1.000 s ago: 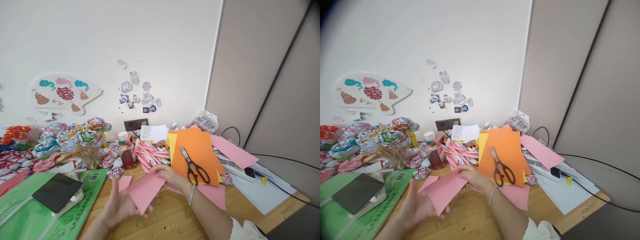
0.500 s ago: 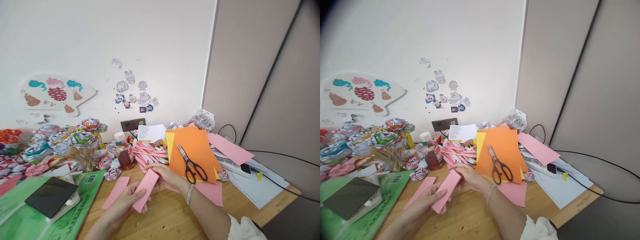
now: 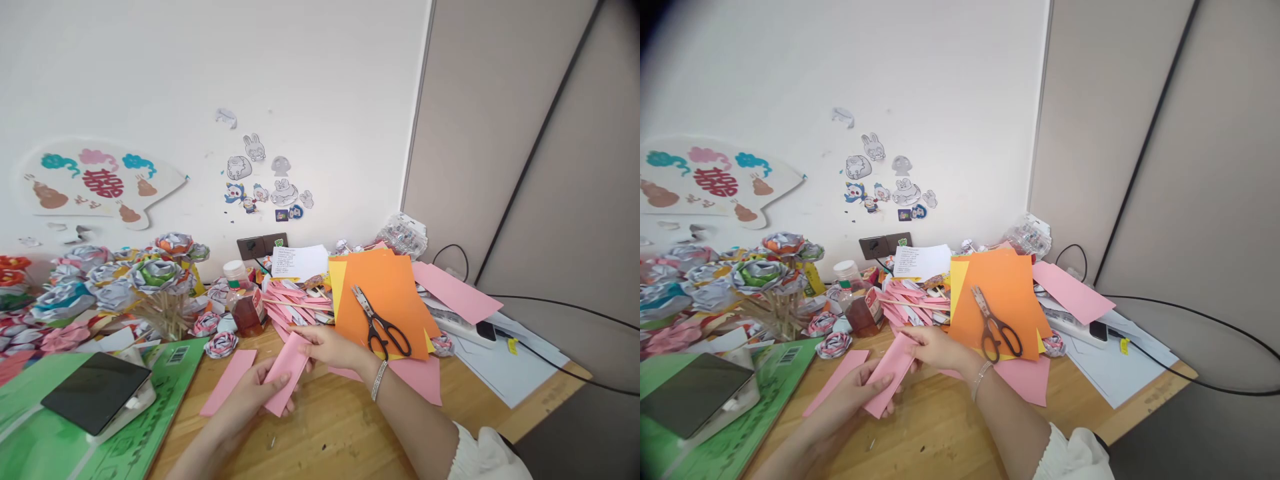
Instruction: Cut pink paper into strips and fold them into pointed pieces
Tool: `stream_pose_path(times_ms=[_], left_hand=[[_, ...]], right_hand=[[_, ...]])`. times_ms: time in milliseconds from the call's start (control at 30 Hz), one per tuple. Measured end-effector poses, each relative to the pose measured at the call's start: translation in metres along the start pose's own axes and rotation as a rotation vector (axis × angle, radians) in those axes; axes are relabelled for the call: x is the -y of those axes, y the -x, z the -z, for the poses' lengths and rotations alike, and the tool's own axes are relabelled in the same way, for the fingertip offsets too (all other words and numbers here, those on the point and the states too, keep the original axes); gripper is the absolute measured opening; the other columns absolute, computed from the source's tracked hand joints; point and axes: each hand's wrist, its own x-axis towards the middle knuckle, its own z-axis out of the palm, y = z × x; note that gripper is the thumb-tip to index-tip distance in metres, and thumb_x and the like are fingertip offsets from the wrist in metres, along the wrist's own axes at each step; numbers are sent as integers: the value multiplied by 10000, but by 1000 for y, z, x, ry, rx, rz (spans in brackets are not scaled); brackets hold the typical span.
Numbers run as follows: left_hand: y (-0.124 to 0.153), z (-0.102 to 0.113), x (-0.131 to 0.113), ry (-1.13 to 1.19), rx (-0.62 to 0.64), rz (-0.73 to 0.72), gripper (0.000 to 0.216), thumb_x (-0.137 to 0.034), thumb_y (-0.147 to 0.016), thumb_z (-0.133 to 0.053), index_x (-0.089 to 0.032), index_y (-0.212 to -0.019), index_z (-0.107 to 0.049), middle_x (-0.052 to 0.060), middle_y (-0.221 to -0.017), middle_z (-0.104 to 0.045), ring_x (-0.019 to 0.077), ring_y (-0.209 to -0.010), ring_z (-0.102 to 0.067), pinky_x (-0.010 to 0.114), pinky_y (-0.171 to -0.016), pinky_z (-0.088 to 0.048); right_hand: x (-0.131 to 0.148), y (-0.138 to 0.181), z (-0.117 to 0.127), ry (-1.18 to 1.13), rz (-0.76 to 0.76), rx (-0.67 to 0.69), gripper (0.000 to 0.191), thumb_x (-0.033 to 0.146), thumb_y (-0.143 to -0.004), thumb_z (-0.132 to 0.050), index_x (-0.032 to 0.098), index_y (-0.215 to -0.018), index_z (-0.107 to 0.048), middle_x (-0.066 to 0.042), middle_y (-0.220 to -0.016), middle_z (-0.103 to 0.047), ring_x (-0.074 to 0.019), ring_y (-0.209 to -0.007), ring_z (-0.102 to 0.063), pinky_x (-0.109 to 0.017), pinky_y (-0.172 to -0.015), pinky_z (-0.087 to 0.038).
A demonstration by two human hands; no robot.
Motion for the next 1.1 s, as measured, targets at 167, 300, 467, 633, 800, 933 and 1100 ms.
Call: stream_pose_path(times_ms=[167,300,467,633,800,933,1100], left_hand=[[-2,1,-1,-34,4,23,356,-408,-678,-641,-134,-883,-544,38,-716,-633,140,-532,-600,238,-494,-434],[0,2,-2,-19,19,23,366,-440,-724,-583,-133,-922,-553,53,-757,-653,144,-570,-614,237,-512,-442],[0,4,3,18,-4,41,364,-461,-787,-486,-135,-934,-551,62,-807,-666,133,-570,-615,247,-547,-458],[-3,4,6,-57,-37,-5,362,-461,-787,-480,-131,-918,-549,51,-732,-669,135,-528,-612,233,-499,-445],[-9,5,11,-127,-104,-34,373,-491,-743,-506,-137,-858,-539,34,-645,-663,134,-448,-585,234,-447,-432],[-13,8,17,-257,-181,-53,353,-517,-724,-492,-166,-752,-523,-10,-513,-617,128,-381,-532,226,-406,-397],[-14,9,22,-475,-204,-132,338,-514,-758,-424,-196,-666,-491,-42,-433,-552,133,-345,-494,226,-395,-364]], right_hand=[[-4,0,2,103,4,5,360,184,-807,-447,199,-1160,-513,20,-671,-508,-78,-546,-503,-188,-527,-408],[-7,0,1,159,9,-38,435,177,-806,-438,229,-1238,-449,21,-667,-510,-81,-542,-494,-196,-536,-403],[-9,0,-2,226,23,-72,474,163,-809,-423,238,-1277,-404,16,-663,-521,-85,-558,-493,-195,-559,-398],[-14,-4,-3,302,18,-90,505,113,-793,-416,253,-1277,-393,28,-646,-530,-85,-562,-499,-202,-584,-398],[-19,-7,-5,354,38,-111,477,93,-779,-396,236,-1232,-431,35,-604,-512,-95,-546,-510,-189,-523,-386],[-20,-7,-6,288,4,-108,401,94,-772,-405,208,-1152,-464,46,-576,-490,-96,-522,-511,-183,-491,-379],[-19,-7,-5,356,50,-147,232,317,-714,-615,183,-900,-583,30,-672,-529,-96,-582,-495,-185,-514,-362]])
